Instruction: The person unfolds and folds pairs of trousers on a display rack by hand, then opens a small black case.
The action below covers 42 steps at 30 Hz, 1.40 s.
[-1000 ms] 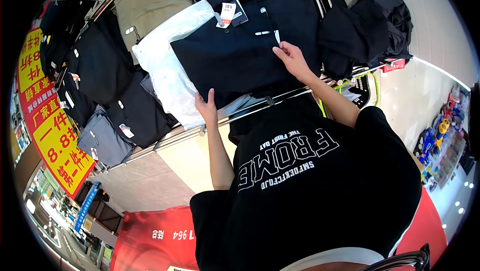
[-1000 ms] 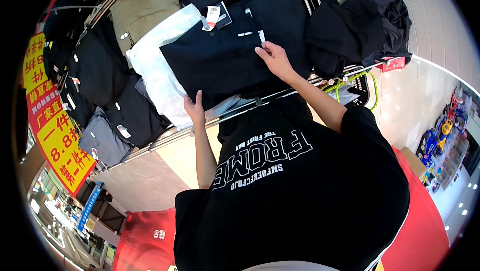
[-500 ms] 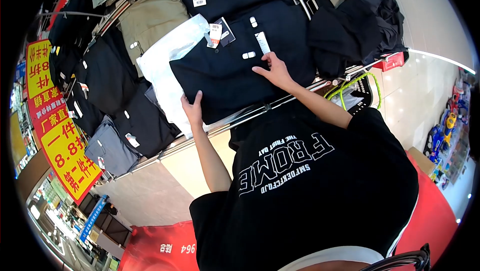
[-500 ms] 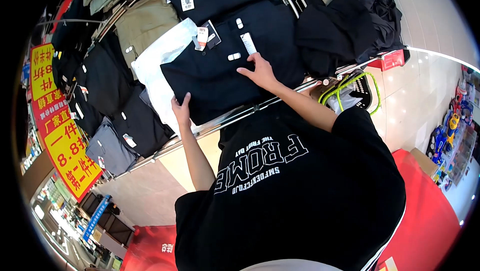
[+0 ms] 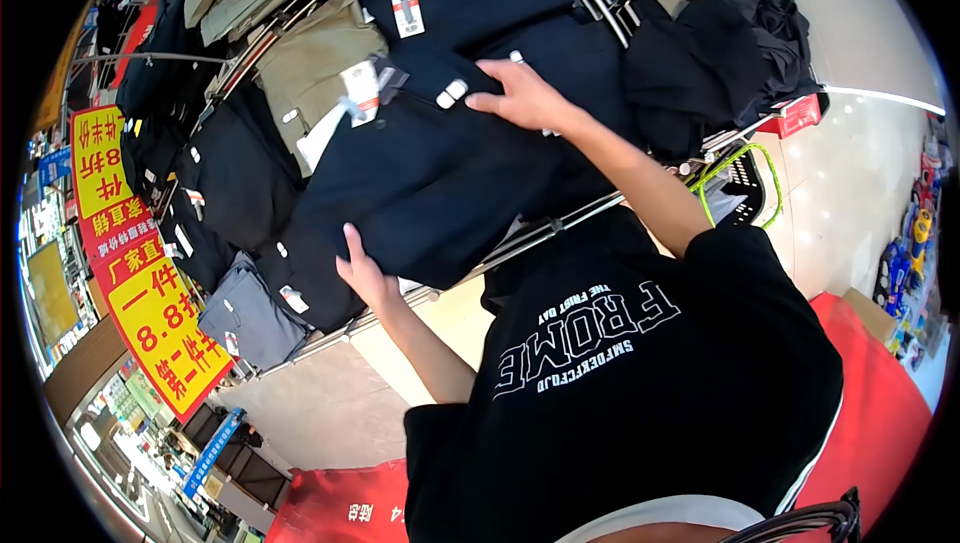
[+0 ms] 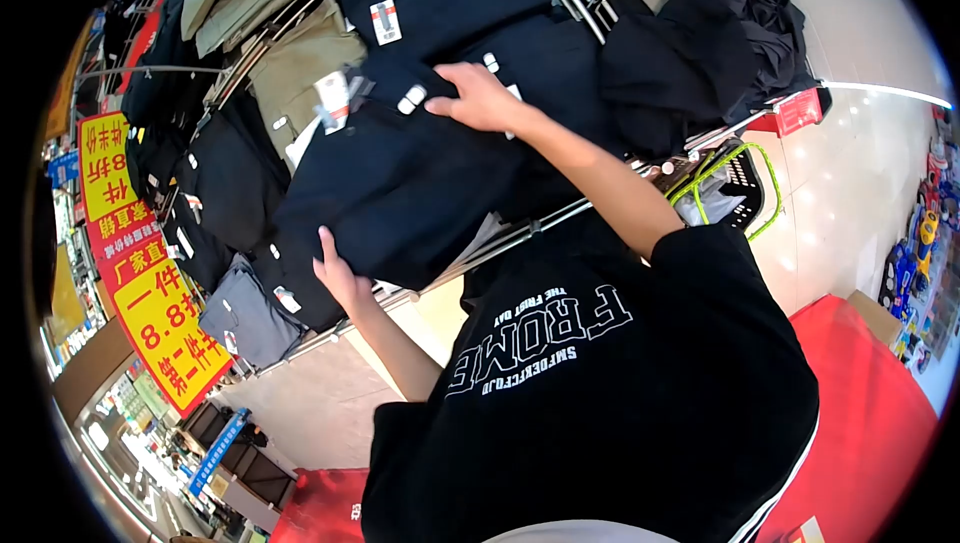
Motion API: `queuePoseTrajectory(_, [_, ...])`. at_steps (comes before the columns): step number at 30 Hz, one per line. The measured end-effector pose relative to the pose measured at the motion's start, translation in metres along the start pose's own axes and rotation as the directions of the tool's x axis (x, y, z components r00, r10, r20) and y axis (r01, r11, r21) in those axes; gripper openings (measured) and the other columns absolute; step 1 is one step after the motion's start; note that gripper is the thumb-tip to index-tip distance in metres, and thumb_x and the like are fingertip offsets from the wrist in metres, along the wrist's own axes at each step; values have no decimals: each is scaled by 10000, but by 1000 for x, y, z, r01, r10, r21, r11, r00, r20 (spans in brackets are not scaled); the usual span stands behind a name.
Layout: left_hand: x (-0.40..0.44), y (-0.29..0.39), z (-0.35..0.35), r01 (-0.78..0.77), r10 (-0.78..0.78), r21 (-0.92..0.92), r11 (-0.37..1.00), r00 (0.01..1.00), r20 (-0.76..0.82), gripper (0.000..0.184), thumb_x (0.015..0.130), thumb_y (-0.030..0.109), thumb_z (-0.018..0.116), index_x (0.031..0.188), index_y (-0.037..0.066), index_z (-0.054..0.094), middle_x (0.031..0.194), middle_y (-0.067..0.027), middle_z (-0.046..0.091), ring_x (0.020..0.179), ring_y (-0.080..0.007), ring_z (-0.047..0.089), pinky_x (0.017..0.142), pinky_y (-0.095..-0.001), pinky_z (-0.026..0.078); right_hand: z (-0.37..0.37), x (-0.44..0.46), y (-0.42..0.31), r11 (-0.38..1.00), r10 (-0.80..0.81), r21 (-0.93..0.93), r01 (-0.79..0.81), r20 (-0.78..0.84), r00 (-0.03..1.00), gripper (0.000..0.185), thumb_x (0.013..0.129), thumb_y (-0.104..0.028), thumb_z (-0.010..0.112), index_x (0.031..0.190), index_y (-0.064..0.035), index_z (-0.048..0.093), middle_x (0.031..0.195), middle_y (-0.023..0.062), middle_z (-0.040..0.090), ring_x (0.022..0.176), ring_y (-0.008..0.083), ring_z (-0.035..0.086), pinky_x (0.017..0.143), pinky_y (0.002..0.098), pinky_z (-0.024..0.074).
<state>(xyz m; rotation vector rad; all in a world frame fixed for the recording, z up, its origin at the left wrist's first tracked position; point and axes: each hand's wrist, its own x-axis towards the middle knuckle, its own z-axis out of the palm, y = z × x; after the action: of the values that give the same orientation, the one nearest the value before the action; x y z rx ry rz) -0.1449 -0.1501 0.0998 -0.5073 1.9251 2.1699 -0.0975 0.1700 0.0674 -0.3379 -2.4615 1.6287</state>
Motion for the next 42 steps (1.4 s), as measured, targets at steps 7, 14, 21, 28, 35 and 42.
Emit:
queuePoseTrajectory(7, [0, -139, -75, 7, 268, 762, 648, 934, -236, 691, 856, 387, 642, 1229, -140, 394, 1185, -288, 517, 1048, -361, 550, 882, -448, 452, 105, 88, 5, 790, -326, -532, 306, 59, 944, 325, 779, -179, 662, 1056, -58, 546, 1035, 139, 561, 1022, 299, 527, 964, 434, 332])
queuePoseTrajectory(14, [5, -109, -41, -225, 491, 906, 360, 871, 21, 679, 879, 383, 584, 1324, -70, 345, 1358, -335, 325, 1262, -466, 328, 1044, -497, 278, 127, 15, 42, 796, -302, -567, 211, -72, 950, 548, 792, -219, 660, 1249, -4, 446, 1320, 252, 370, 1243, 418, 351, 1029, 465, 312])
queuePoseTrajectory(21, [111, -122, -34, -287, 480, 944, 160, 859, 180, 743, 830, 485, 616, 1304, -38, 386, 1258, -265, 437, 1151, -424, 431, 955, -500, 357, 147, -17, 49, 954, 10, -294, -54, -151, 988, 713, 828, -227, 666, 1372, 19, 277, 1404, 265, 287, 1300, 421, 304, 1072, 448, 287])
queuePoseTrajectory(28, [172, -111, -38, -241, 473, 822, 517, 880, -39, 602, 696, 353, 804, 1045, -66, 550, 1018, -226, 611, 983, -370, 582, 884, -402, 432, 147, 32, 58, 913, 399, 16, -408, -247, 883, 440, 769, -194, 714, 1090, 17, 500, 926, 186, 605, 853, 333, 594, 764, 396, 470])
queuePoseTrajectory(35, [166, -93, -42, -217, 402, 722, 657, 911, -93, 518, 748, 287, 784, 1034, -69, 540, 1050, -223, 622, 1003, -334, 598, 904, -388, 431, 141, 27, 52, 937, 239, 267, -224, -21, 971, 251, 826, -151, 643, 983, 23, 554, 788, 154, 625, 720, 226, 614, 669, 336, 474])
queuePoseTrajectory(42, [160, -101, -48, -239, 327, 751, 615, 945, 32, 634, 728, 344, 794, 1124, -70, 521, 1081, -239, 599, 1033, -308, 575, 931, -377, 422, 140, 28, 76, 831, 522, 71, -552, -442, 729, 220, 864, -145, 573, 989, 34, 547, 885, 253, 623, 879, 404, 604, 791, 439, 469])
